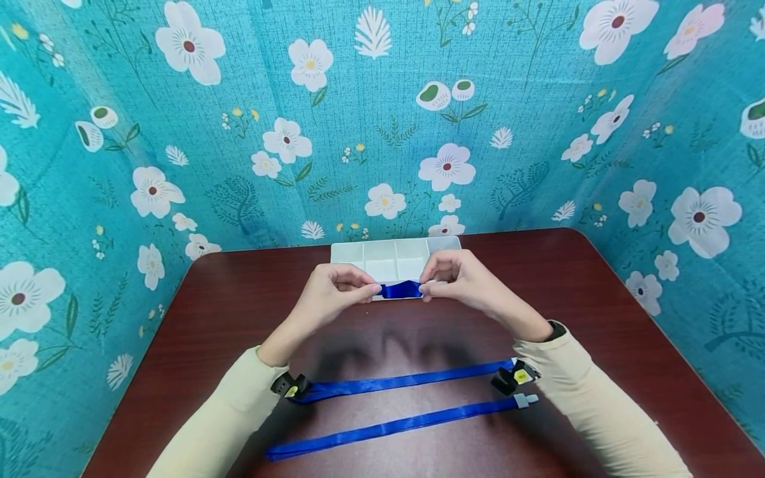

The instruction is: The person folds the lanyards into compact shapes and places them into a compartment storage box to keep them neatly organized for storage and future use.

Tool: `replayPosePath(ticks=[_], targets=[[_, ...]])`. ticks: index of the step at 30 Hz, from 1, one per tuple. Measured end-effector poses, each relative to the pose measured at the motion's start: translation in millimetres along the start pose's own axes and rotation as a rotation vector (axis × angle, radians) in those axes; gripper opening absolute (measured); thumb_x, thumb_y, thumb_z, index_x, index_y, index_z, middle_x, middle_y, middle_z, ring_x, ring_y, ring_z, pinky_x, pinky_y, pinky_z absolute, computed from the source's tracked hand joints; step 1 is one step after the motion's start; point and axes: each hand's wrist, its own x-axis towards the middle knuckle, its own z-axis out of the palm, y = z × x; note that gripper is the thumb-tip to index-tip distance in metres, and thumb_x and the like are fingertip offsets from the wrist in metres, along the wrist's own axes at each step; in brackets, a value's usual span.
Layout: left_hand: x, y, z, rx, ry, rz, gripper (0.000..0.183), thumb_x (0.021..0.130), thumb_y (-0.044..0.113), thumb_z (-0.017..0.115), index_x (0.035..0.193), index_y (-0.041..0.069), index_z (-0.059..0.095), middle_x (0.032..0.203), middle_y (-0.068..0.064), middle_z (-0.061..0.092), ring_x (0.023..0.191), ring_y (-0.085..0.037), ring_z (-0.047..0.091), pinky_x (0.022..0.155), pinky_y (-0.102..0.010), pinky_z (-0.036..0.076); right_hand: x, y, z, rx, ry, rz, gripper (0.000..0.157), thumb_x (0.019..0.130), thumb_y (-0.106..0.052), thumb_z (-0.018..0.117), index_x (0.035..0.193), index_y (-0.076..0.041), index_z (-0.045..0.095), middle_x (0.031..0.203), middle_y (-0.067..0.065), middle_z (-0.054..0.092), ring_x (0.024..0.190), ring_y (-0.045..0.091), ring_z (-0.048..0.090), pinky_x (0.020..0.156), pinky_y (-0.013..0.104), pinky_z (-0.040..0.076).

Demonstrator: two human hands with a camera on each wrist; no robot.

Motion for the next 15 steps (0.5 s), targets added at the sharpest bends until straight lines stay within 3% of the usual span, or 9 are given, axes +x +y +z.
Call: replayPosePath(ticks=[6, 15], targets=[[1.6, 1.5, 5.2, -0.026, -0.018, 0.029, 0.011, 0.088, 0.014, 0.078, 0.091, 0.003, 0.076, 0.078, -0.008, 0.073, 0.067, -0.024, 0.070, 0.065, -0.037, 0.059, 1, -1, 4.3, -0.003, -0.014, -0.008, 0.006, 0.088, 0.003, 0.070, 0.091, 0.003, 0.065, 0.078, 0.017, 0.070, 0.073, 0.031, 0.070, 0.071, 0.038, 0.057], [3.4, 4.7, 13.3, -0.052, -0.036, 0.048, 0.010, 0.088, 0.014, 0.078, 0.090, 0.004, 0.076, 0.081, -0.019, 0.072, 0.067, -0.024, 0.070, 0.061, -0.034, 0.059, 4, -6, 14.5, 0.024, -0.019, -0.039, 0.009, 0.088, 0.006, 0.070, 0.089, -0.001, 0.065, 0.078, 0.017, 0.069, 0.073, 0.027, 0.070, 0.069, 0.033, 0.056]])
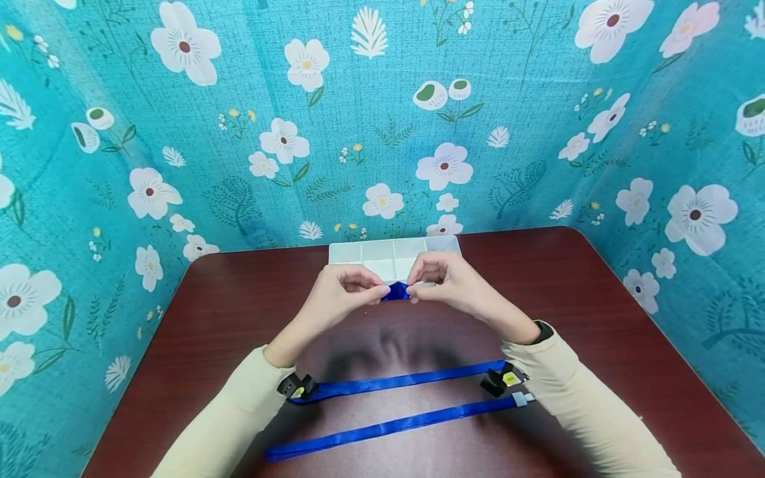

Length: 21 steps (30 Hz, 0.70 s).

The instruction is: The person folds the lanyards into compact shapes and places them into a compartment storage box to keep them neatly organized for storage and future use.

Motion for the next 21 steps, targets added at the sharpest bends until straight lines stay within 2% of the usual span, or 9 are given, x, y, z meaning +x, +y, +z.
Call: replayPosePath(ticks=[7, 13, 15, 21], targets=[[1.2, 2.0, 4.7, -0.001, 0.006, -0.003, 0.012, 0.088, 0.015, 0.078, 0.091, 0.003, 0.076, 0.081, -0.014, 0.073, 0.069, -0.021, 0.070, 0.064, -0.032, 0.059, 4, -3, 6.8, -0.023, -0.006, -0.056, 0.006, 0.088, 0.006, 0.069, 0.089, 0.002, 0.065, 0.077, 0.015, 0.069, 0.073, 0.029, 0.068, 0.069, 0.030, 0.056], [2.8, 0.5, 8.5, -0.019, 0.016, 0.014, 0.012, 0.090, 0.013, 0.077, 0.094, 0.002, 0.076, 0.084, -0.012, 0.073, 0.073, -0.023, 0.071, 0.067, -0.030, 0.058, 7, -6, 11.8, -0.032, 0.001, -0.103, 0.010, 0.089, 0.007, 0.069, 0.088, -0.002, 0.066, 0.080, 0.026, 0.067, 0.074, 0.038, 0.067, 0.066, 0.028, 0.053], [2.7, 0.7, 8.9, -0.029, 0.025, 0.010, 0.012, 0.090, 0.014, 0.076, 0.095, 0.003, 0.077, 0.085, -0.010, 0.074, 0.075, -0.025, 0.072, 0.069, -0.031, 0.059, 8, -6, 13.5, -0.047, 0.014, -0.105, 0.010, 0.089, 0.006, 0.069, 0.088, -0.004, 0.066, 0.079, 0.025, 0.068, 0.074, 0.040, 0.067, 0.064, 0.027, 0.052], [2.3, 1.5, 9.2, -0.049, 0.046, 0.013, 0.014, 0.090, 0.015, 0.076, 0.099, 0.004, 0.077, 0.091, -0.006, 0.075, 0.081, -0.027, 0.073, 0.073, -0.036, 0.060, 9, -6, 16.5, -0.049, 0.049, -0.078, 0.005, 0.090, 0.004, 0.070, 0.090, 0.002, 0.065, 0.081, 0.021, 0.070, 0.077, 0.042, 0.068, 0.068, 0.028, 0.056]])
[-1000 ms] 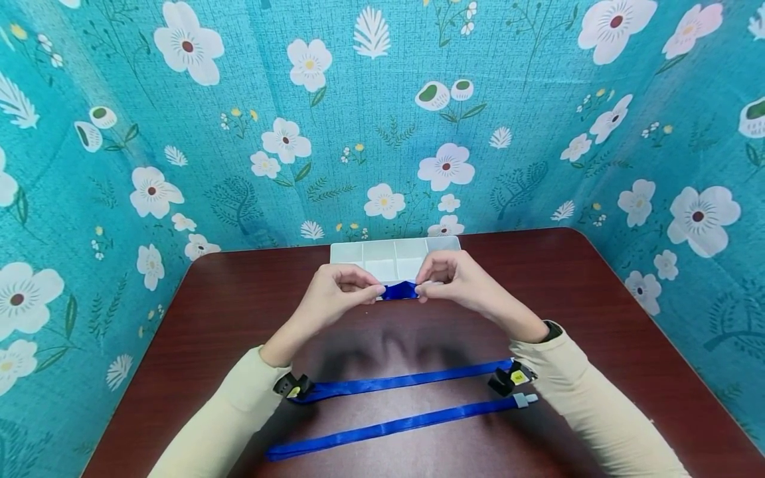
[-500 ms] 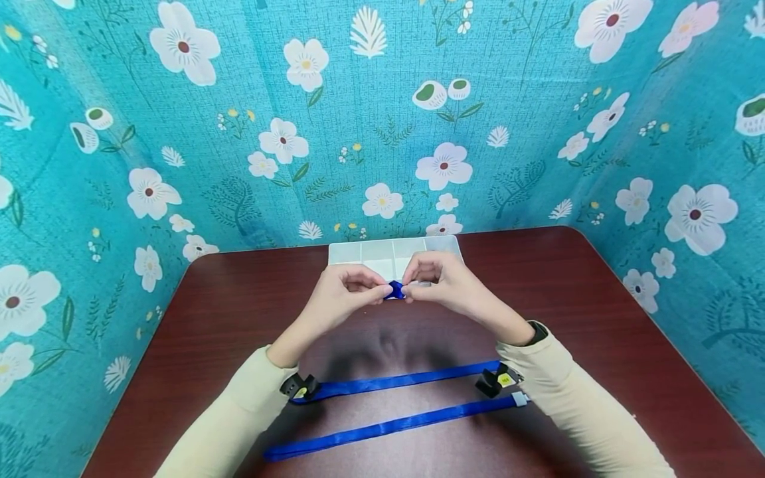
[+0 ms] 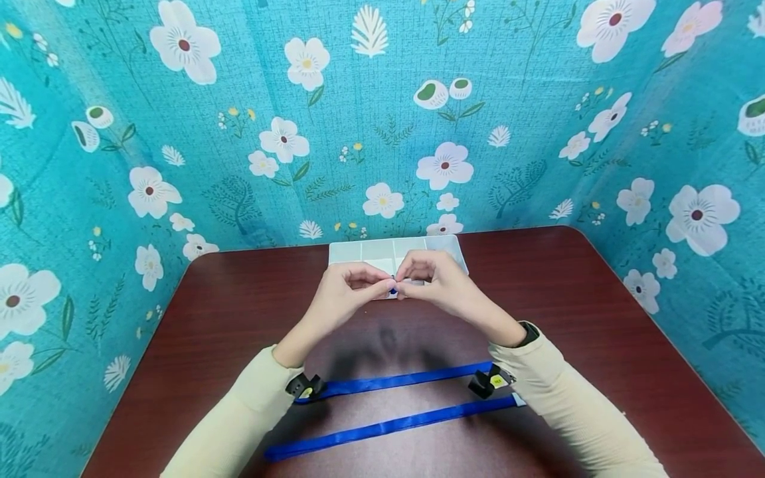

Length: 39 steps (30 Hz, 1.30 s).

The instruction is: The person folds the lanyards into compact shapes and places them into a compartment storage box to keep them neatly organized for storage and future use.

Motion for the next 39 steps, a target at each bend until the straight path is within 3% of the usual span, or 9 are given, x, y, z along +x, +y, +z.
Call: replayPosePath(ticks=[7, 17, 25, 27, 33, 39], targets=[[-0.9, -1.4, -1.7, 0.035, -0.007, 0.033, 0.018, 0.091, 0.016, 0.075, 0.107, 0.007, 0.078, 0.098, -0.002, 0.075, 0.085, -0.021, 0.073, 0.074, -0.040, 0.060, 0, 2, 0.1, -0.031, 0.025, 0.020, 0.005, 0.091, 0.000, 0.071, 0.092, 0.002, 0.066, 0.086, 0.022, 0.070, 0.078, 0.035, 0.070, 0.070, 0.035, 0.058], [-0.9, 2.8, -0.9, 0.090, -0.028, 0.065, 0.022, 0.096, 0.013, 0.068, 0.115, 0.005, 0.075, 0.108, -0.006, 0.074, 0.096, -0.014, 0.068, 0.070, -0.024, 0.052, 0, 2, -0.3, -0.055, 0.075, 0.027, 0.005, 0.091, 0.000, 0.070, 0.096, 0.001, 0.068, 0.083, 0.011, 0.073, 0.079, 0.032, 0.071, 0.066, 0.025, 0.054], [-3.8, 2.6, 5.7, 0.208, 0.063, 0.144, 0.023, 0.097, 0.018, 0.068, 0.116, 0.010, 0.075, 0.107, 0.000, 0.073, 0.101, -0.011, 0.066, 0.080, -0.028, 0.056, 0, 0, 3.3, -0.110, 0.131, -0.014, 0.005, 0.090, -0.003, 0.073, 0.093, -0.003, 0.070, 0.078, 0.008, 0.073, 0.075, 0.023, 0.072, 0.058, 0.023, 0.045], [-4.4, 3.5, 6.8, 0.227, 0.094, 0.156, 0.022, 0.095, 0.019, 0.069, 0.115, 0.010, 0.076, 0.105, 0.001, 0.074, 0.095, -0.010, 0.066, 0.073, -0.026, 0.054, 0, 1, 3.8, -0.113, 0.141, -0.025, 0.004, 0.090, -0.003, 0.074, 0.092, -0.003, 0.070, 0.079, 0.008, 0.074, 0.075, 0.025, 0.072, 0.058, 0.023, 0.046], [-2.6, 2.0, 9.9, 0.151, 0.172, 0.172, 0.012, 0.089, 0.012, 0.075, 0.099, 0.006, 0.079, 0.094, -0.003, 0.076, 0.082, -0.013, 0.072, 0.071, -0.024, 0.058, 1, 3, 3.7, -0.123, 0.161, -0.035, 0.005, 0.089, -0.002, 0.074, 0.093, -0.002, 0.069, 0.081, 0.007, 0.074, 0.077, 0.024, 0.073, 0.060, 0.023, 0.050], [-4.3, 5.5, 15.7, 0.116, 0.192, 0.191, 0.015, 0.089, 0.001, 0.073, 0.103, -0.002, 0.076, 0.100, -0.013, 0.075, 0.094, -0.022, 0.071, 0.078, -0.031, 0.058, -2, 0, 3.6, -0.118, 0.175, -0.017, 0.010, 0.089, -0.005, 0.076, 0.097, -0.002, 0.070, 0.087, 0.007, 0.074, 0.078, 0.025, 0.072, 0.061, 0.024, 0.051]])
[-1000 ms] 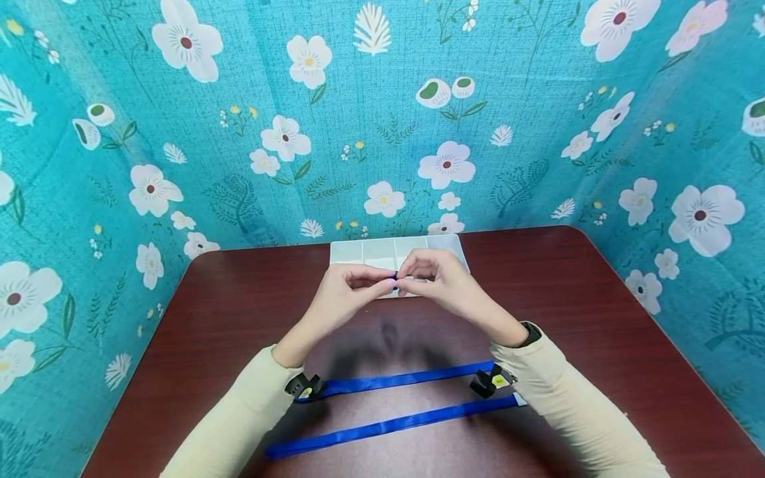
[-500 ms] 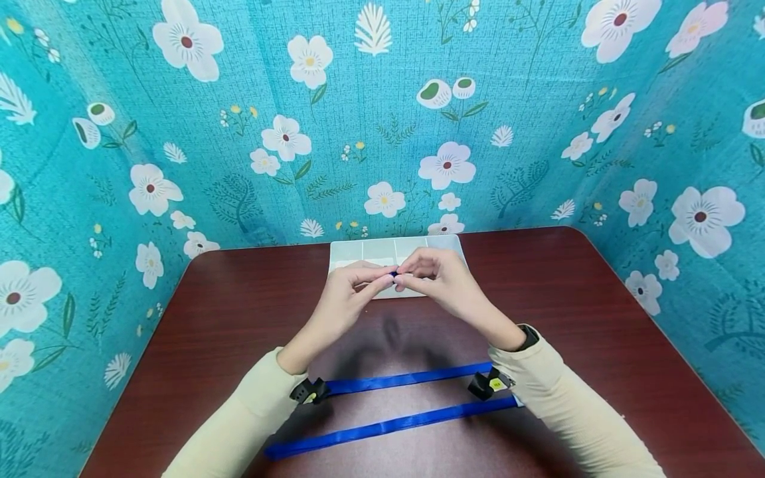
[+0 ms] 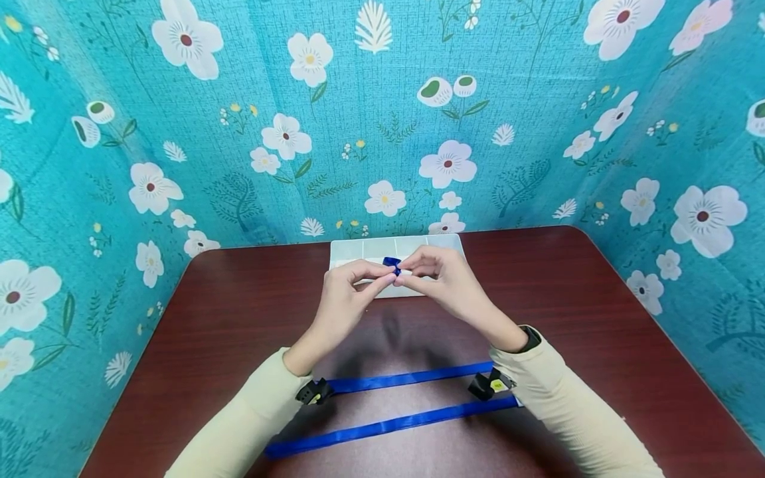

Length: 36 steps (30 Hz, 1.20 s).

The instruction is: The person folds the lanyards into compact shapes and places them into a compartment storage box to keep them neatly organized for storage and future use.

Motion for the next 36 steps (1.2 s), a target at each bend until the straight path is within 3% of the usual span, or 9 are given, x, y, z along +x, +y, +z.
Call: replayPosePath(ticks=[5, 12, 17, 21, 26, 31, 34, 36], targets=[[-1.5, 9.5, 3.4, 0.029, 0.013, 0.001, 0.018, 0.088, -0.006, 0.071, 0.106, -0.008, 0.074, 0.103, -0.017, 0.072, 0.100, -0.027, 0.067, 0.079, -0.038, 0.059, -2, -1, -0.2, 0.008, 0.018, 0.020, 0.016, 0.087, -0.010, 0.078, 0.101, -0.004, 0.073, 0.090, 0.005, 0.073, 0.077, 0.021, 0.071, 0.061, 0.025, 0.051], [-5.0, -0.6, 5.1, 0.000, -0.050, -0.026, 0.026, 0.092, -0.002, 0.069, 0.117, 0.004, 0.073, 0.107, -0.008, 0.063, 0.103, -0.019, 0.063, 0.087, -0.033, 0.055, -2, 2, 1.6, -0.012, 0.093, 0.016, 0.016, 0.085, -0.014, 0.081, 0.098, -0.008, 0.075, 0.089, 0.003, 0.073, 0.073, 0.018, 0.067, 0.054, 0.023, 0.044], [-4.3, -2.7, 2.8, -0.062, -0.099, -0.029, 0.029, 0.094, -0.006, 0.060, 0.118, 0.003, 0.073, 0.109, -0.008, 0.061, 0.102, -0.022, 0.063, 0.086, -0.030, 0.055, -1, 7, 1.2, 0.079, 0.077, 0.001, 0.010, 0.087, -0.006, 0.077, 0.095, -0.003, 0.072, 0.088, 0.008, 0.074, 0.078, 0.026, 0.071, 0.056, 0.021, 0.045], [-2.5, -1.4, 0.0, -0.010, -0.109, -0.010, 0.030, 0.093, -0.004, 0.060, 0.119, 0.005, 0.073, 0.110, -0.003, 0.062, 0.104, -0.018, 0.061, 0.084, -0.031, 0.053, 0, 10, 0.6, 0.199, 0.055, 0.020, 0.009, 0.088, 0.002, 0.073, 0.096, 0.004, 0.068, 0.090, 0.014, 0.073, 0.083, 0.023, 0.072, 0.067, 0.024, 0.054], [-1.5, 0.8, -0.3, 0.118, -0.081, 0.055, 0.022, 0.094, 0.011, 0.069, 0.115, 0.012, 0.076, 0.111, 0.003, 0.064, 0.107, -0.011, 0.058, 0.087, -0.039, 0.051, 0, 11, -2.1, 0.341, 0.063, 0.079, 0.013, 0.088, 0.006, 0.072, 0.098, 0.010, 0.065, 0.092, 0.012, 0.073, 0.084, 0.022, 0.072, 0.075, 0.029, 0.058], [0.2, -2.6, -2.3, 0.178, 0.013, 0.073, 0.020, 0.091, 0.024, 0.076, 0.110, 0.018, 0.077, 0.111, 0.006, 0.062, 0.107, -0.011, 0.053, 0.082, -0.040, 0.047, -1, 9, -6.4, 0.369, 0.068, 0.086, 0.014, 0.087, 0.005, 0.073, 0.099, 0.009, 0.066, 0.090, 0.010, 0.073, 0.083, 0.023, 0.072, 0.075, 0.029, 0.058], [3.6, -4.8, -7.0, 0.185, 0.052, 0.038, 0.031, 0.090, 0.030, 0.076, 0.119, 0.019, 0.071, 0.119, 0.002, 0.059, 0.114, -0.014, 0.051, 0.089, -0.040, 0.046, -2, 8, -9.8, 0.363, 0.057, 0.079, 0.013, 0.088, 0.004, 0.073, 0.098, 0.007, 0.067, 0.090, 0.010, 0.073, 0.083, 0.023, 0.072, 0.074, 0.029, 0.057], [6.2, -5.4, -11.3, 0.157, 0.039, -0.023, 0.040, 0.093, 0.033, 0.073, 0.129, 0.019, 0.063, 0.128, -0.001, 0.055, 0.120, -0.016, 0.050, 0.098, -0.041, 0.046, -3, 7, -12.0, 0.359, 0.048, 0.071, 0.012, 0.088, 0.003, 0.073, 0.099, 0.006, 0.068, 0.090, 0.011, 0.073, 0.083, 0.024, 0.072, 0.074, 0.029, 0.057]])
